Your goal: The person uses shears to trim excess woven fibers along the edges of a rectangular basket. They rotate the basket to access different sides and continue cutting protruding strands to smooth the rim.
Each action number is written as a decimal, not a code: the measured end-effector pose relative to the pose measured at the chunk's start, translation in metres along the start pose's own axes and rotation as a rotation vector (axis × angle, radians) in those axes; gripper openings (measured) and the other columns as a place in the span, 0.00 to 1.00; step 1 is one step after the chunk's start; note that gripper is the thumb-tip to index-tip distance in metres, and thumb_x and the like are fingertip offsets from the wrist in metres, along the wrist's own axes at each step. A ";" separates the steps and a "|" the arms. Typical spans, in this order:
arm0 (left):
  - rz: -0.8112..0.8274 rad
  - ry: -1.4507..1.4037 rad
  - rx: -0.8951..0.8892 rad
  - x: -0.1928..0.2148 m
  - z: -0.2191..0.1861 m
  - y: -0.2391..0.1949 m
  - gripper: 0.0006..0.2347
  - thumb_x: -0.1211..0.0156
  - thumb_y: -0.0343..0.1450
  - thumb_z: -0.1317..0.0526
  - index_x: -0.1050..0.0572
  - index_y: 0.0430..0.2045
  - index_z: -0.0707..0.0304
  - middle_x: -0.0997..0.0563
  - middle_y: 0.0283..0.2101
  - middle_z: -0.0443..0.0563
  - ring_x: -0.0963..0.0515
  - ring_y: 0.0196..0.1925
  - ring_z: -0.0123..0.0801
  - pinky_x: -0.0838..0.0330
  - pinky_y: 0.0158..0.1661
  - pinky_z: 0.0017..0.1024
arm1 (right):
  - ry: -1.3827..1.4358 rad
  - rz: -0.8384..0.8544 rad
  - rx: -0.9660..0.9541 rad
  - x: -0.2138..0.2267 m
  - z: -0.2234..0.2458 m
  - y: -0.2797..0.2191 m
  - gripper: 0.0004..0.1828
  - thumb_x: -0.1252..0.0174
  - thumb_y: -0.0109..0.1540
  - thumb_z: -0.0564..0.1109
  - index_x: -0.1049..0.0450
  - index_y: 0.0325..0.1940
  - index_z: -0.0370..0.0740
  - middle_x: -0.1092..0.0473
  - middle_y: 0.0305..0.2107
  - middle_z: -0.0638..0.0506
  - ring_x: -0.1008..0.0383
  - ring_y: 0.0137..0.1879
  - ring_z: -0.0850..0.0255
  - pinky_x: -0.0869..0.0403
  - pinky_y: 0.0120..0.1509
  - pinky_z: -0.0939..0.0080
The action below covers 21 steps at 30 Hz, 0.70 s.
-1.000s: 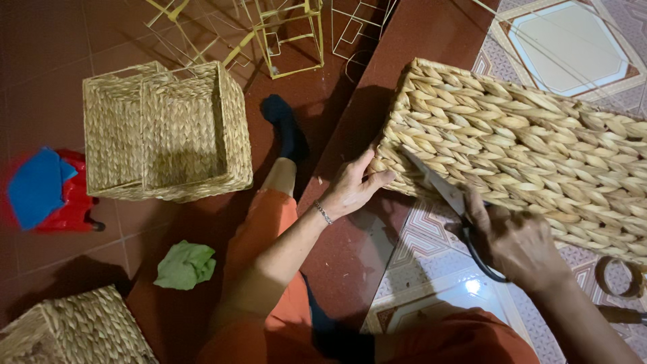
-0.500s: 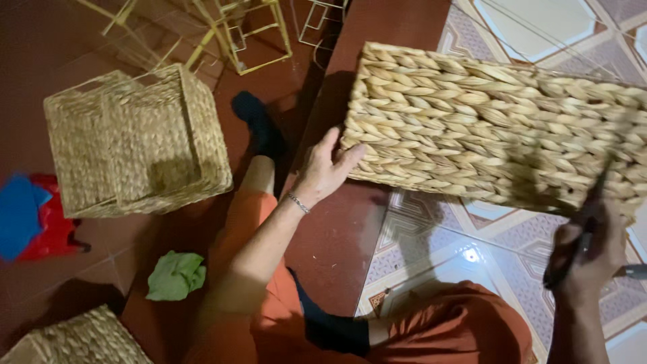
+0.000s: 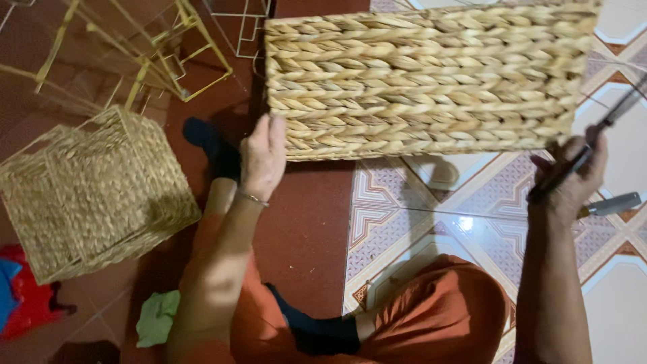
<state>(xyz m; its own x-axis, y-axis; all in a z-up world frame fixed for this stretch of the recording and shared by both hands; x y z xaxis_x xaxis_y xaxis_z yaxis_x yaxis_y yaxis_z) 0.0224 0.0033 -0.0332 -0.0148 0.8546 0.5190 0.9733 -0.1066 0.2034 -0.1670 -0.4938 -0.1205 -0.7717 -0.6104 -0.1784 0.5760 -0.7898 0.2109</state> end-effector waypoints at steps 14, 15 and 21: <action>-0.108 0.048 -0.215 0.007 -0.002 0.009 0.19 0.56 0.81 0.50 0.23 0.39 0.70 0.21 0.30 0.67 0.21 0.32 0.56 0.28 0.37 0.45 | 0.216 0.045 -0.067 -0.018 0.031 -0.039 0.35 0.35 0.72 0.47 0.44 0.79 0.42 0.25 0.54 0.47 0.18 0.58 0.56 0.17 0.45 0.61; -0.095 0.052 -0.189 0.008 -0.003 0.009 0.19 0.56 0.81 0.50 0.24 0.37 0.70 0.22 0.29 0.68 0.22 0.31 0.57 0.28 0.37 0.46 | 0.225 0.041 -0.070 -0.020 0.031 -0.038 0.36 0.34 0.71 0.47 0.43 0.78 0.41 0.25 0.54 0.48 0.19 0.56 0.56 0.18 0.43 0.62; -0.063 0.057 -0.095 0.009 -0.011 0.004 0.18 0.54 0.80 0.51 0.24 0.37 0.71 0.23 0.28 0.68 0.23 0.29 0.55 0.27 0.37 0.44 | 0.203 0.092 -0.053 -0.019 0.029 -0.036 0.33 0.37 0.74 0.46 0.44 0.80 0.39 0.25 0.55 0.47 0.17 0.58 0.57 0.19 0.45 0.63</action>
<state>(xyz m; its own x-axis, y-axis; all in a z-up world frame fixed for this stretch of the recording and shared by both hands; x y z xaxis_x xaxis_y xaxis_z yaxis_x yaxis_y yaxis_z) 0.0239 0.0050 -0.0183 -0.0905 0.8314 0.5483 0.9439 -0.1040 0.3135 -0.1812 -0.4522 -0.0969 -0.6482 -0.6756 -0.3512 0.6591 -0.7288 0.1856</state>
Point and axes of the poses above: each hand's wrist, its own y-axis towards the middle knuckle, its own x-axis out of the back of the hand, z = x × y, the point moved 2 cm from there along y, towards the middle knuckle
